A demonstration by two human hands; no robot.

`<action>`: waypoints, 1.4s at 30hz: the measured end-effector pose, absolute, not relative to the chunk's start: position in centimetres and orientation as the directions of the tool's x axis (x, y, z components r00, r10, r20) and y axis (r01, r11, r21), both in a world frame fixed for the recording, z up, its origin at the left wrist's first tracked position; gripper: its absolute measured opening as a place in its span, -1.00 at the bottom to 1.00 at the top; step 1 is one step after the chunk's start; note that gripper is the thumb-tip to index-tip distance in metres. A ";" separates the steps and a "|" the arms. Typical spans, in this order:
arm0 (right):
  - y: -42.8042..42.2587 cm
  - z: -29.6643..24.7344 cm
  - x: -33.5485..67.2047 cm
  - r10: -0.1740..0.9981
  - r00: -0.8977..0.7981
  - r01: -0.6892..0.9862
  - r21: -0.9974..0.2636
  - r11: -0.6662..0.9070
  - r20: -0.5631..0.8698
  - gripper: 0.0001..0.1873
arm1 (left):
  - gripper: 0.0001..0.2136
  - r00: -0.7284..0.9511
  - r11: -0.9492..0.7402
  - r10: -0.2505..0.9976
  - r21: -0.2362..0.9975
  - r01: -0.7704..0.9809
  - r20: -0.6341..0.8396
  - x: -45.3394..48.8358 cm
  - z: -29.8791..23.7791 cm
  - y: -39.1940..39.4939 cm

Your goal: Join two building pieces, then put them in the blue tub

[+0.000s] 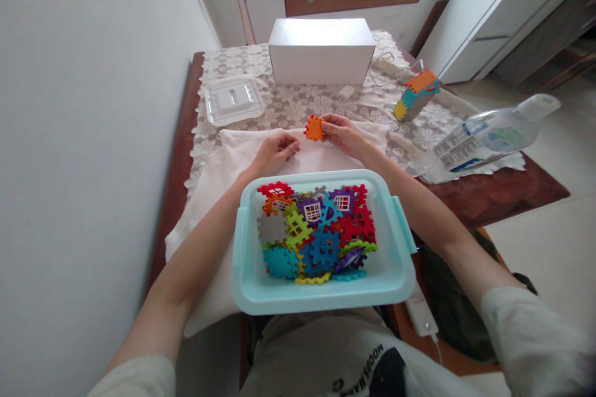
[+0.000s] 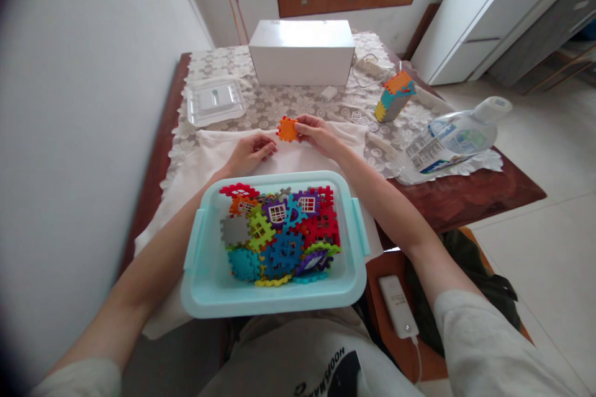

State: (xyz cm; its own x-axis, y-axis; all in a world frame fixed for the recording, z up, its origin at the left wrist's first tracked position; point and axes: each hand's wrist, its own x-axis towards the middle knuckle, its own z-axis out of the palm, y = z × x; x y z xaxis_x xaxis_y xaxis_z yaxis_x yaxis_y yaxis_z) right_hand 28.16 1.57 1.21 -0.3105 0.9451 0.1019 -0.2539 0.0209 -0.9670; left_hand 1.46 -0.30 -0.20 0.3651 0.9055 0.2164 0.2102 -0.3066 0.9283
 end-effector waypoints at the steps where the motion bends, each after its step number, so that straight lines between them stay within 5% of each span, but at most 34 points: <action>1: 1.3 2.2 28.5 0.933 -0.343 -0.274 -0.962 0.009 0.107 -0.44 | -0.67 0.375 -0.328 0.899 0.915 0.235 0.226 1.4 -0.2 -0.3; 10: -5.6 14.4 30.4 0.593 -0.789 0.017 -0.960 0.281 0.159 -0.44 | -0.83 0.299 -0.397 0.907 0.841 0.366 0.298 1.2 0.3 -0.8; 13: -5.6 12.9 30.4 0.705 -0.636 0.006 -0.912 0.410 0.313 -0.43 | -0.88 0.165 -0.424 0.897 0.692 0.584 0.411 0.8 0.9 -1.0; 15: -4.1 10.1 31.0 0.813 -0.408 0.009 -0.888 0.459 0.416 -0.38 | -0.71 0.180 -0.429 0.879 0.570 0.701 0.441 0.6 1.2 -1.2; 19: -1.4 4.6 33.2 0.893 0.032 0.065 -0.892 0.447 0.449 -0.32 | -0.36 0.400 -0.428 0.904 0.337 0.838 0.153 0.7 1.7 -1.9; 21: -1.4 3.5 34.2 0.924 -0.006 0.086 -0.920 0.382 0.383 -0.31 | -0.22 0.443 -0.437 0.896 0.248 0.865 0.035 0.9 1.8 -2.2; 23: -2.4 4.0 34.7 0.920 -0.227 0.019 -0.943 0.333 0.320 -0.32 | 0.00 0.454 -0.442 0.891 0.214 0.871 -0.005 0.9 1.9 -2.4; 25: -4.2 5.7 34.7 0.788 -0.565 -0.071 -0.965 0.251 0.246 -0.27 | 0.12 0.464 -0.451 0.886 0.210 0.868 -0.014 0.9 2.1 -2.6; 27: -6.1 7.8 34.2 0.485 -0.870 -0.035 -0.993 0.116 0.087 -0.03 | 0.10 0.472 -0.459 0.882 0.215 0.862 -0.008 0.9 2.2 -2.8; 29: -7.5 9.2 33.6 0.346 -0.933 0.134 -0.988 0.082 -0.097 -0.17 | 0.04 0.473 -0.460 0.881 0.215 0.861 -0.007 0.8 2.3 -2.9; 37: -7.0 6.4 32.0 0.621 -0.764 0.014 -0.967 -0.255 -0.175 -0.37 | -0.10 0.495 -0.484 0.868 0.270 0.832 0.029 0.3 1.8 -2.0; 42: -6.4 5.8 32.2 0.772 -0.604 -0.015 -0.966 -0.258 -0.197 -0.66 | -0.58 0.650 -0.603 0.738 0.610 0.514 0.181 1.4 1.8 -3.4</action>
